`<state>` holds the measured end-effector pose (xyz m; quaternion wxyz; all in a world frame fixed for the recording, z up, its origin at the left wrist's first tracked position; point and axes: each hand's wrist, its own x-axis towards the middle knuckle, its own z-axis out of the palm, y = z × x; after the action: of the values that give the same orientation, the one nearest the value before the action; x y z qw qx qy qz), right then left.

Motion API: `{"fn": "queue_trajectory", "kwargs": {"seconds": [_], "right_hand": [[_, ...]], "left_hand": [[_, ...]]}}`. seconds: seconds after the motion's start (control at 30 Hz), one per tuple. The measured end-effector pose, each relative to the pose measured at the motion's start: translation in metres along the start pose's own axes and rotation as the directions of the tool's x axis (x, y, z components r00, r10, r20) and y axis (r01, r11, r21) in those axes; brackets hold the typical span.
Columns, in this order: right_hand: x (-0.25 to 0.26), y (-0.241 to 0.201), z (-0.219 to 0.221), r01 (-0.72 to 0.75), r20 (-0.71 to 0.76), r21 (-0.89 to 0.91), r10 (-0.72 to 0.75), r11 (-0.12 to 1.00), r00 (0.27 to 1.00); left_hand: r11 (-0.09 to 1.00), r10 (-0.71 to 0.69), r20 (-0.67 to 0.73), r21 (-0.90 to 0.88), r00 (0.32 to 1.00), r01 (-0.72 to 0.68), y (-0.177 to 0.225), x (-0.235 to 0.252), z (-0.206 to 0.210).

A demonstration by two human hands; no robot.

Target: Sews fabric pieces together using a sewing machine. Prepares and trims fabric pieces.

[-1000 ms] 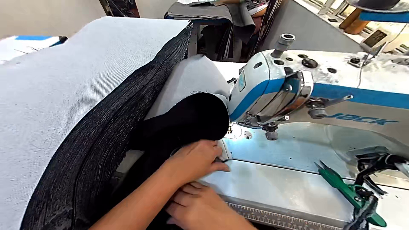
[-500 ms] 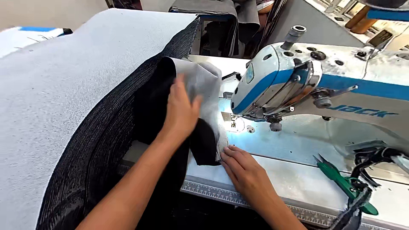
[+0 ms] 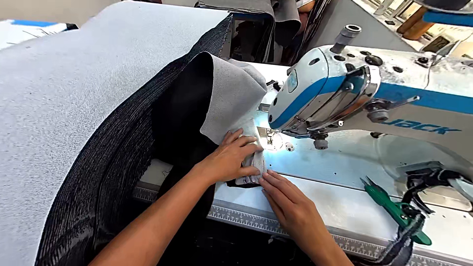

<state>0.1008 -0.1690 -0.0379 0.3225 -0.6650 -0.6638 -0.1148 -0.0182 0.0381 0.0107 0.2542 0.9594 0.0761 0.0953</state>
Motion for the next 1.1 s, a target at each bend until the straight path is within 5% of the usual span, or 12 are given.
{"fn": "queue_trajectory", "kwargs": {"seconds": [0.37,0.5,0.73,1.1], "right_hand": [[0.002,0.014,-0.003,0.035,0.034,0.054,-0.037,0.998,0.999],[0.015,0.022,-0.005,-0.064,0.004,0.123,0.064,0.99,0.998],[0.052,0.025,0.01,-0.096,0.009,-0.151,0.099,0.984,0.995],[0.05,0.026,0.012,-0.068,-0.005,-0.295,0.069,0.953,0.998]], "left_hand": [[0.994,-0.092,-0.074,0.046,0.993,0.096,-0.002,0.007,0.01],[0.992,-0.11,-0.068,0.054,0.992,0.113,-0.003,0.01,0.01],[0.988,-0.154,-0.028,0.027,0.988,0.154,0.0,0.01,0.008],[0.984,-0.172,-0.007,0.039,0.985,0.172,-0.001,0.009,0.011]]}}
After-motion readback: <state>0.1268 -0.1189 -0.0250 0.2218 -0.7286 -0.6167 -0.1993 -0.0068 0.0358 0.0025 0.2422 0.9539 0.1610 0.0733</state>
